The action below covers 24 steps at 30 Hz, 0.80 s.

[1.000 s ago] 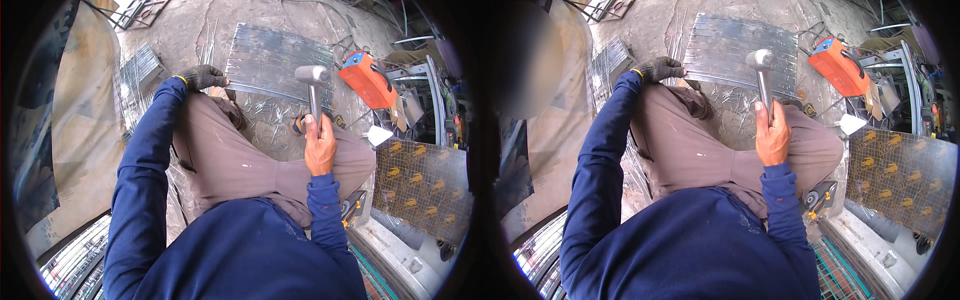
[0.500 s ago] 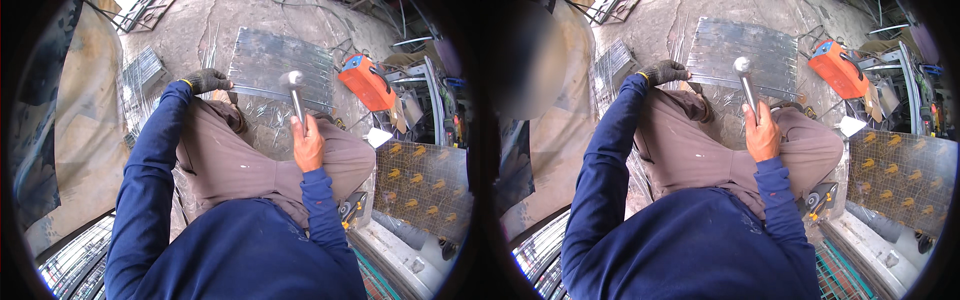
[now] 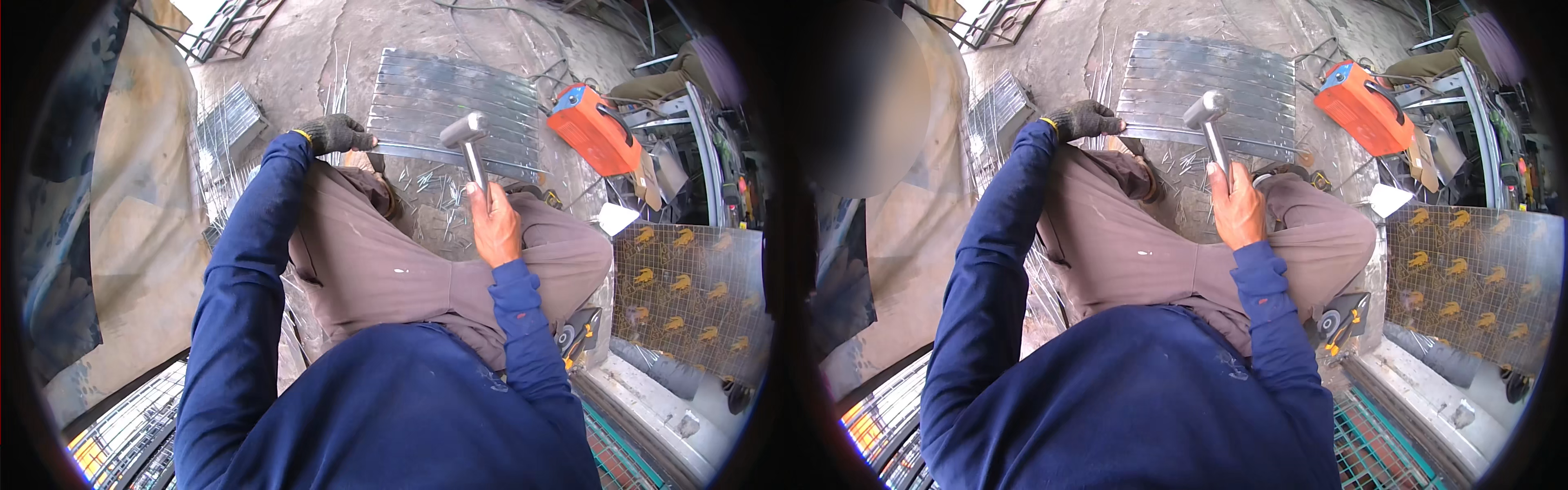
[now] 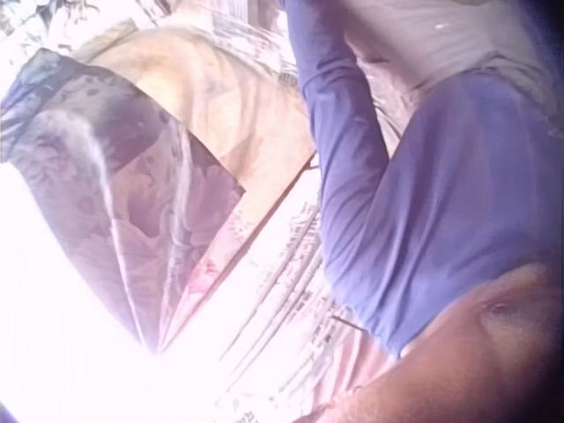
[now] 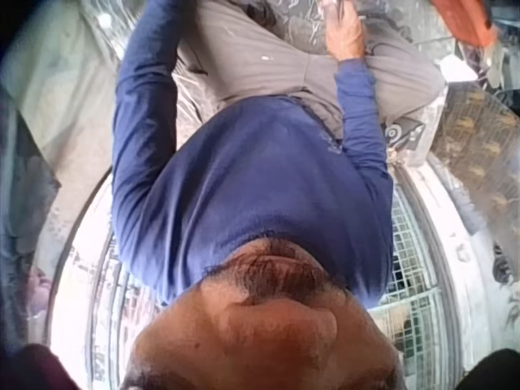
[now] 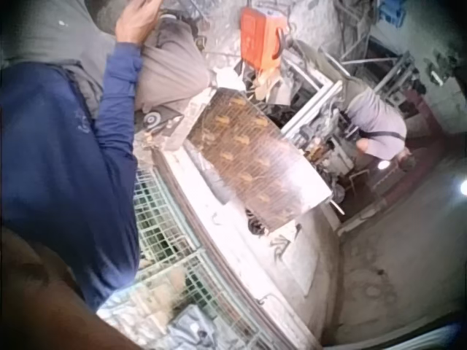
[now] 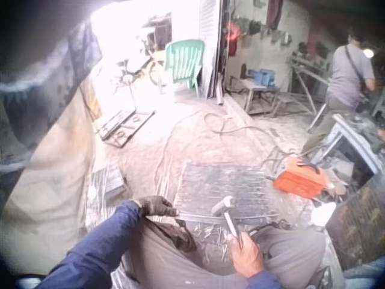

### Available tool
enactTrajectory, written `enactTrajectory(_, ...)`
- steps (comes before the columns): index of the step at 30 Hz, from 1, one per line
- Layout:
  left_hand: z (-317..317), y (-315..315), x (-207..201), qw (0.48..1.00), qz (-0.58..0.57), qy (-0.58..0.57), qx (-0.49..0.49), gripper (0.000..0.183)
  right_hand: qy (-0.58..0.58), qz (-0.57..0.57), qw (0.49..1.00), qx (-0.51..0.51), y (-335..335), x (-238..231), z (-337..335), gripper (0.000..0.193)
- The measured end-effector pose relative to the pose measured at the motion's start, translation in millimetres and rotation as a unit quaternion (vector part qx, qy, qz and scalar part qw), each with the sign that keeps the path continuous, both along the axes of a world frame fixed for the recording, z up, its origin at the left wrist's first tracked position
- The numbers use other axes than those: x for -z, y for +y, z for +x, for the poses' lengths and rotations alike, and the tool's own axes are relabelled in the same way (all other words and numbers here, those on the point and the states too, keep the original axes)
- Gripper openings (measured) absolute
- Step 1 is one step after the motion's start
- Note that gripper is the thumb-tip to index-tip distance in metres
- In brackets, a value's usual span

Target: Straightening a thin metal rod using a hammer on a flat metal surface.

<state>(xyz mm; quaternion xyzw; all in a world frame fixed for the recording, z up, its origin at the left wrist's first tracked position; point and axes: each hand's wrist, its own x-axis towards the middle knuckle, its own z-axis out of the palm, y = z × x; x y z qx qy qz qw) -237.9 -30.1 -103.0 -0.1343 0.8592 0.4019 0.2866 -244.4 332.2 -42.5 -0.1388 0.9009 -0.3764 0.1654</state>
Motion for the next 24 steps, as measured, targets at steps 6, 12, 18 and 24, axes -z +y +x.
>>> enactTrajectory(6,4.9,-6.3,1.8,1.000,-0.008,-0.004,-0.018,0.055,-0.006,-0.068,0.996,0.064,21.1,-7.4,12.8,0.048)
enactTrajectory(12,6.1,-9.5,10.1,1.000,0.004,0.001,-0.004,0.053,-0.033,-0.050,0.996,0.063,34.7,5.3,15.4,0.055)
enactTrajectory(18,3.3,0.2,1.0,1.000,-0.007,0.007,0.005,0.058,-0.015,-0.109,0.992,0.059,11.1,-17.4,14.3,0.047)
enactTrajectory(24,2.8,2.0,-0.8,0.999,-0.039,0.016,0.015,0.065,0.087,-0.128,0.988,0.029,-16.5,-6.4,15.5,0.034)
